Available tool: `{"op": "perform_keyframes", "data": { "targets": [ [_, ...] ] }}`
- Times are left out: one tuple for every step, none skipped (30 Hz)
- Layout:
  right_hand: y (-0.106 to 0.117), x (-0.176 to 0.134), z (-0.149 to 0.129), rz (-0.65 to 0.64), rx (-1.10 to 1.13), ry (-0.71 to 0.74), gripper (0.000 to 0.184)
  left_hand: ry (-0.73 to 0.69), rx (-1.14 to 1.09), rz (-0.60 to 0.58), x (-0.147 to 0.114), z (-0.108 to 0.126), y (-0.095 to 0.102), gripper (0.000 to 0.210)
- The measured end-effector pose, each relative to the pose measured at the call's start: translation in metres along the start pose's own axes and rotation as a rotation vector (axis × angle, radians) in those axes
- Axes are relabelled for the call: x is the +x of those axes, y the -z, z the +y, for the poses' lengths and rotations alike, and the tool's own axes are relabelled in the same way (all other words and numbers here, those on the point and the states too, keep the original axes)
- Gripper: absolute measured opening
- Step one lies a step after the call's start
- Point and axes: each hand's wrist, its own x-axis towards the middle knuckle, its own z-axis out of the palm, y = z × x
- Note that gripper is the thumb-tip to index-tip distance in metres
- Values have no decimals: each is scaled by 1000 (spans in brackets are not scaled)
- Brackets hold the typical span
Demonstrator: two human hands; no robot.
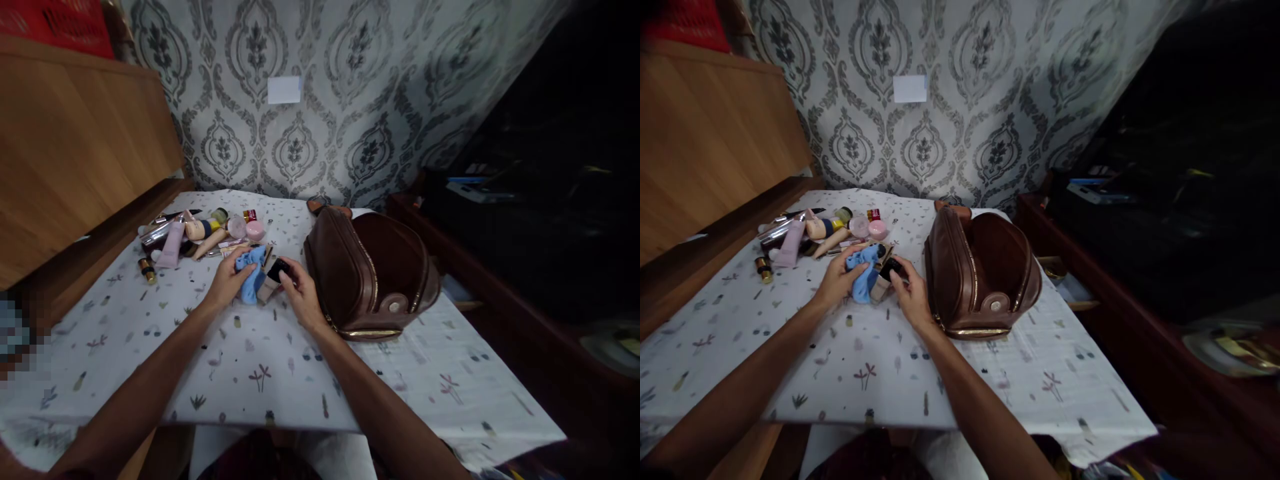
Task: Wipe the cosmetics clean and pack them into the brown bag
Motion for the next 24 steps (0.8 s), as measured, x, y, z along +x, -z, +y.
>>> {"op": "perform_keyframes", "data": {
  "targets": [
    [0, 0, -1, -11, -11, 9, 46, -6, 3, -51, -3, 5, -2, 40],
    [0, 0, -1, -11, -25, 16, 46, -13, 17, -111, -5, 10, -4, 37],
    [0, 0, -1, 1, -38, 23, 45, -22, 43, -171, -7, 14, -5, 34],
    [1, 0, 0, 19, -51, 32, 44, -33, 78, -222, -8, 17, -4, 32],
    [1, -1, 1, 42, -63, 39, 42, -46, 112, -258, -9, 18, -3, 31],
    [1, 0, 2, 65, -70, 42, 40, -58, 142, -288, -9, 19, -1, 30],
    [2, 0, 3, 89, -73, 40, 38, -64, 166, -320, -8, 18, 1, 29],
    [2, 0, 4, 114, -74, 35, 37, -68, 190, -359, -7, 17, 4, 29],
    [2, 0, 5, 140, -74, 27, 35, -71, 213, -402, -5, 15, 7, 30],
    [2, 0, 5, 161, -74, 15, 34, -73, 237, -441, -3, 13, 10, 30],
    [2, 1, 5, 178, -77, 2, 34, -77, 260, -476, -1, 11, 12, 29],
    [2, 1, 5, 188, -85, -8, 34, -82, 282, -504, 0, 10, 15, 28],
    [2, 1, 5, 193, -98, -15, 34, -89, 300, -522, 1, 8, 17, 27],
    [3, 1, 4, 192, -113, -16, 35, -95, 313, -530, 2, 7, 18, 26],
    [3, 1, 4, 186, -128, -11, 37, -100, 322, -531, 3, 5, 19, 25],
    [3, 1, 3, 178, -141, -1, 38, -104, 334, -530, 3, 4, 20, 24],
    [4, 1, 3, 172, -151, 10, 38, -106, 344, -526, 3, 2, 20, 24],
    [4, 2, 2, 166, -156, 16, 38, -107, 354, -519, 3, 1, 20, 24],
    [4, 2, 2, 161, -155, 8, 37, -107, 363, -506, 3, 0, 20, 23],
    [4, 2, 1, 160, -146, -15, 37, -106, 370, -489, 3, -1, 20, 23],
    [4, 2, 1, 159, -129, -54, 38, -106, 375, -467, 3, -2, 19, 22],
    [4, 2, 0, 155, -104, -100, 39, -106, 379, -443, 3, -1, 19, 23],
    [4, 2, -1, 148, -71, -144, 40, -106, 381, -418, 3, 0, 18, 24],
    [4, 2, -2, 140, -36, -179, 41, -110, 382, -385, 3, 2, 17, 26]
  ]
}}
